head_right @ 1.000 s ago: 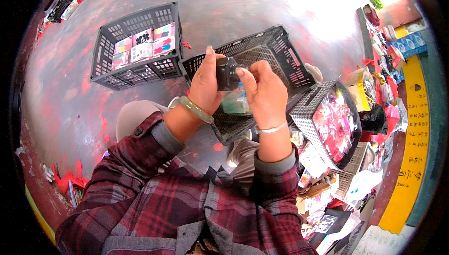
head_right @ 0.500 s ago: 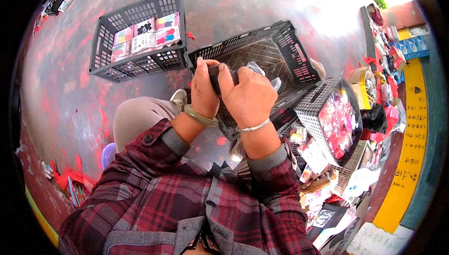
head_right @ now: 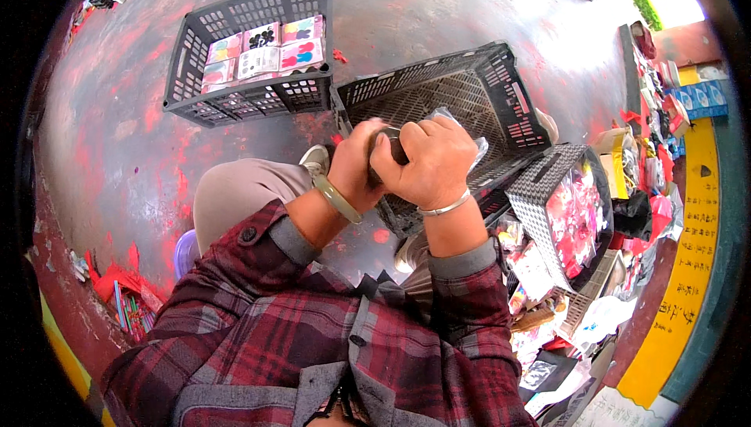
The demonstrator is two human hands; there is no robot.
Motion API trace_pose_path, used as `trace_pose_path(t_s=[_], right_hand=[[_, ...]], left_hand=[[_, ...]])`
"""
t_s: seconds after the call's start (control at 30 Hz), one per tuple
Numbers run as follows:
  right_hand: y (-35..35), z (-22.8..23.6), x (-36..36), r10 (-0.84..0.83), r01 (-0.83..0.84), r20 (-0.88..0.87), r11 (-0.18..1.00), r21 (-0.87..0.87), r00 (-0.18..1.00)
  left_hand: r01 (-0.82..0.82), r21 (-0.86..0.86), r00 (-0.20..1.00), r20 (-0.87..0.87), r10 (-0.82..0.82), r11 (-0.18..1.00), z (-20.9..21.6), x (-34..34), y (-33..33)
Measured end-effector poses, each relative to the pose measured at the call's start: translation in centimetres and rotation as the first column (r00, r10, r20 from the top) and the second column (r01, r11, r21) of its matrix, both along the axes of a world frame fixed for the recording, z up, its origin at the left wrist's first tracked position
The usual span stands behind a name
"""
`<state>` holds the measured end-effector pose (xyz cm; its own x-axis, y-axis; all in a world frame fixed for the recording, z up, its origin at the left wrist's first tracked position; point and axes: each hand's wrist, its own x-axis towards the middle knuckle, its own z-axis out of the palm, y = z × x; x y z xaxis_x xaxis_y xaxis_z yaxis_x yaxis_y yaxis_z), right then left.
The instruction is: The person sits on the floor and removes items from a black plastic basket, including a plastic bag, a box, and a small bottle. They then use a cloth to wipe the inside and outside of the basket.
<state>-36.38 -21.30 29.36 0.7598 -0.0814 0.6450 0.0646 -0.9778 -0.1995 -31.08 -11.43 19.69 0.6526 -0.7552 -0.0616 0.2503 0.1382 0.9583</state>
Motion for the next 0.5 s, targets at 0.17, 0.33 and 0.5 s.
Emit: trace_pose_path(t_s=[0.17, 0.33, 0.5], right_hand=[[-0.8, 0.8, -0.5, 0.117, -0.117, -0.248, 0.993, 0.014, 0.962], [-0.5, 1.4, -1.7, -0.073, 0.116, -0.291, 0.984, 0.135, 0.954], [0.4, 0.6, -1.9, -0.252, 0.309, -0.382, 0.946, 0.094, 0.889]], left_hand=[[0.048, -0.228, 0.646, -0.735, -0.204, 0.972, 0.7, 0.4, -0.7], [-0.140, -0.200, 0.642, -0.764, -0.065, 0.970, 2.4, 1.2, -1.0], [-0.173, -0.072, 0.690, -0.721, 0.069, 0.982, 3.8, 0.4, -1.4]])
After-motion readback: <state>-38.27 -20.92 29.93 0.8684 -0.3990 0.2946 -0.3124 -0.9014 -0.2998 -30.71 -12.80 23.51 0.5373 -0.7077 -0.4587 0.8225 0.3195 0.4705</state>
